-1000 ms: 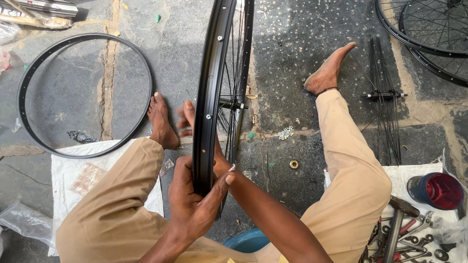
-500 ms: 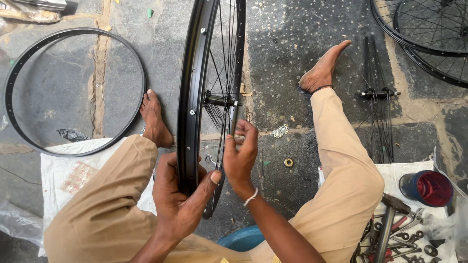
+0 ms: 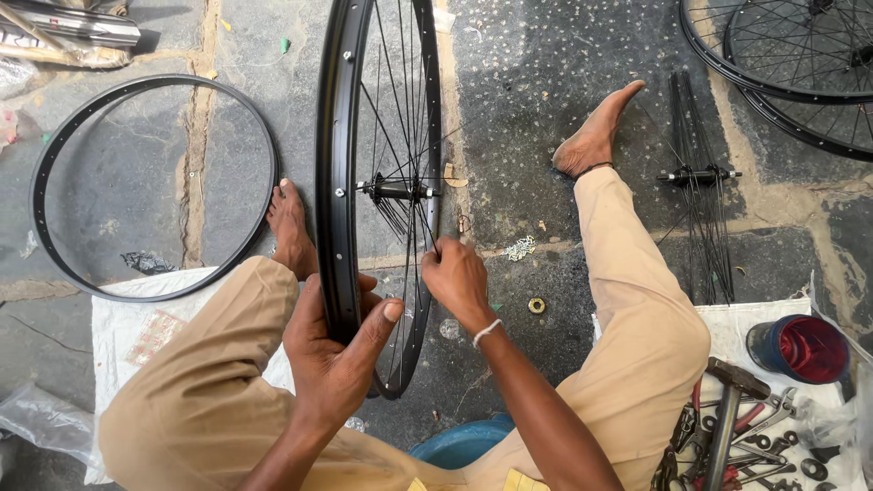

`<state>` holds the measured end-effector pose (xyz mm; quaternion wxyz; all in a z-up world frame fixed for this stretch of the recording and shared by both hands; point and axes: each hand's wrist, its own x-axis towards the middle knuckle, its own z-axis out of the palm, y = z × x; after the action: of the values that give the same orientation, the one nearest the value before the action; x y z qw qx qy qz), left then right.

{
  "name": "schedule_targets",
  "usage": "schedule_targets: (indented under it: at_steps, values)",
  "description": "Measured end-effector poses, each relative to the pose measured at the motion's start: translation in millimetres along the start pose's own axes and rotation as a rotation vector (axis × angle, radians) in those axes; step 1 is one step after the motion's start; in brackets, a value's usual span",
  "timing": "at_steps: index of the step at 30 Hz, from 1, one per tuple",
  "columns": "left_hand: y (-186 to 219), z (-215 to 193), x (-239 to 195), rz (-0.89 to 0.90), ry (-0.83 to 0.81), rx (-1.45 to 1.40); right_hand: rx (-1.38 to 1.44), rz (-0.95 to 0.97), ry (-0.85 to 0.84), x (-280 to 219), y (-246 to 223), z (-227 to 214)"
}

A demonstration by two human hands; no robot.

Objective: The person sits on the ground and laces a bicycle wheel by inserting spokes into the rim and hub. They repeatedly thread the spoke ends through the rim holes and tighten them by hand to secure the wheel structure.

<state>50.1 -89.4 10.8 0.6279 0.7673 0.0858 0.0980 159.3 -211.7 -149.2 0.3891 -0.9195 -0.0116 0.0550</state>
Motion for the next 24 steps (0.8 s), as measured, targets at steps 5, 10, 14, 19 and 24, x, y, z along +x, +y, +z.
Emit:
schedule_targets:
  at_steps: [5,10,14,19,24]
  values:
    - [-7,-5,1,0.02,-0.129,-0.229,0.937,-0.053,-0.347,-39,-9,-36]
    - [-11,-4,0,0.071,-0.122,-0.085,-0.183,-0.602,-0.014,-35,-33,-55]
    - [-14,-7,3,-0.022,-0.106,-0.125,0.127,-0.589,0.01,-41,-42,-66]
    - [-8,-14,7,0.013,-0.241,-0.242,0.634,-0.67,-0.156,-51,-52,-79]
    - [-1,-2,8,0.109,-0.158,-0.177,0.625,-0.311,-0.028,-5,6,-40]
